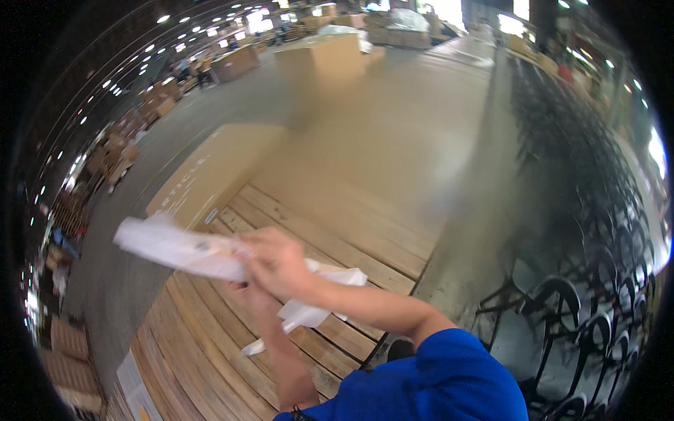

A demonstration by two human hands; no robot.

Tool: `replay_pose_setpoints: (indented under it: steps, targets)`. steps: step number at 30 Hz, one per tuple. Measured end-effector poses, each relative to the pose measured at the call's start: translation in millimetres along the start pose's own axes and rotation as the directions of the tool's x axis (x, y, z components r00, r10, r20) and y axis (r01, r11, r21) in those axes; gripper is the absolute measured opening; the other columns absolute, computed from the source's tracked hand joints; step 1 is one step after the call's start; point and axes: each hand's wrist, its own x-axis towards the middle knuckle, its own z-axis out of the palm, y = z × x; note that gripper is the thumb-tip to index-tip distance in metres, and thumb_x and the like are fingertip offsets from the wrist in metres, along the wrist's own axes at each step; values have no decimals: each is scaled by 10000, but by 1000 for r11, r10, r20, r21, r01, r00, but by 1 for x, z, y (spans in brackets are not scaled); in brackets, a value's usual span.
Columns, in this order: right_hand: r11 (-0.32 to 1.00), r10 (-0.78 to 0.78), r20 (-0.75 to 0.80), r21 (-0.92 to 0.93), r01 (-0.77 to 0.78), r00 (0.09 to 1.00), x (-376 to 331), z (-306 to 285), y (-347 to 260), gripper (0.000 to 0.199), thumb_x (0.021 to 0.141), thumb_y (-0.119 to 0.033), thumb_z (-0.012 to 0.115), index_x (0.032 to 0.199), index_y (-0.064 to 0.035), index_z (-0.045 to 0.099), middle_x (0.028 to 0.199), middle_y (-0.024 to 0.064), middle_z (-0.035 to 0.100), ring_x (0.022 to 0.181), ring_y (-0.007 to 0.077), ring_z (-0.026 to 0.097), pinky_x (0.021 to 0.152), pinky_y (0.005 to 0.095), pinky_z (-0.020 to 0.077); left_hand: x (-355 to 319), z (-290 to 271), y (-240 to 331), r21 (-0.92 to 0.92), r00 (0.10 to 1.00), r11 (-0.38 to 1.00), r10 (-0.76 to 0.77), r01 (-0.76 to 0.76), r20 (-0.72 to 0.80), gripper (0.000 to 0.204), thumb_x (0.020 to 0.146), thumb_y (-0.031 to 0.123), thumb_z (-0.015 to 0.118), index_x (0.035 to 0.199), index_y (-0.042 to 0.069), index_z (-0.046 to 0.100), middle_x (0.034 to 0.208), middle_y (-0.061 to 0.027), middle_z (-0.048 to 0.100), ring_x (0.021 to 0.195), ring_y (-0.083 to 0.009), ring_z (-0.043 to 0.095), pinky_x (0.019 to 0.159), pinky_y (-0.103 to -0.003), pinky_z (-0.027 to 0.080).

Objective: The person wraps wooden furniture legs in white protective paper on a wooden pallet. They fold the paper around each leg and secure it with tape from a handheld dispenser, repeating the process for multiple legs.

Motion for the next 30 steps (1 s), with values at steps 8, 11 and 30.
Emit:
replay_pose_setpoints:
  steps: [8,11,30]
  targets:
    - [933,-211,293,-223,281,933,-39,-109,99,362,817,-128,708,1177,-86,697,1277,79,670,1139,323,625,926,444,506,6,-55,-36,66,970,978,206,-199,-131,679,924,391,717,1387,-16,434,1434,-180,487,1263,-337,529,1060,-509,456]
    - [873,195,512,-479,90,837,-76,-212,225,494,793,-185,744,1273,-109,656,1347,77,627,1233,311,578,1007,440,473,-7,-91,-25,-47,972,974,218,-222,-84,660,884,405,740,1326,-6,472,1345,-136,535,1233,-325,516,1086,-531,381]
    - [255,946,224,-961,-110,236,-121,-448,511,807,603,-658,809,1056,3,714,1019,159,727,958,321,713,815,428,579,7,-43,-17,3,921,947,314,-322,-229,431,882,426,686,1101,62,614,973,-126,676,1015,-319,623,966,-522,463]
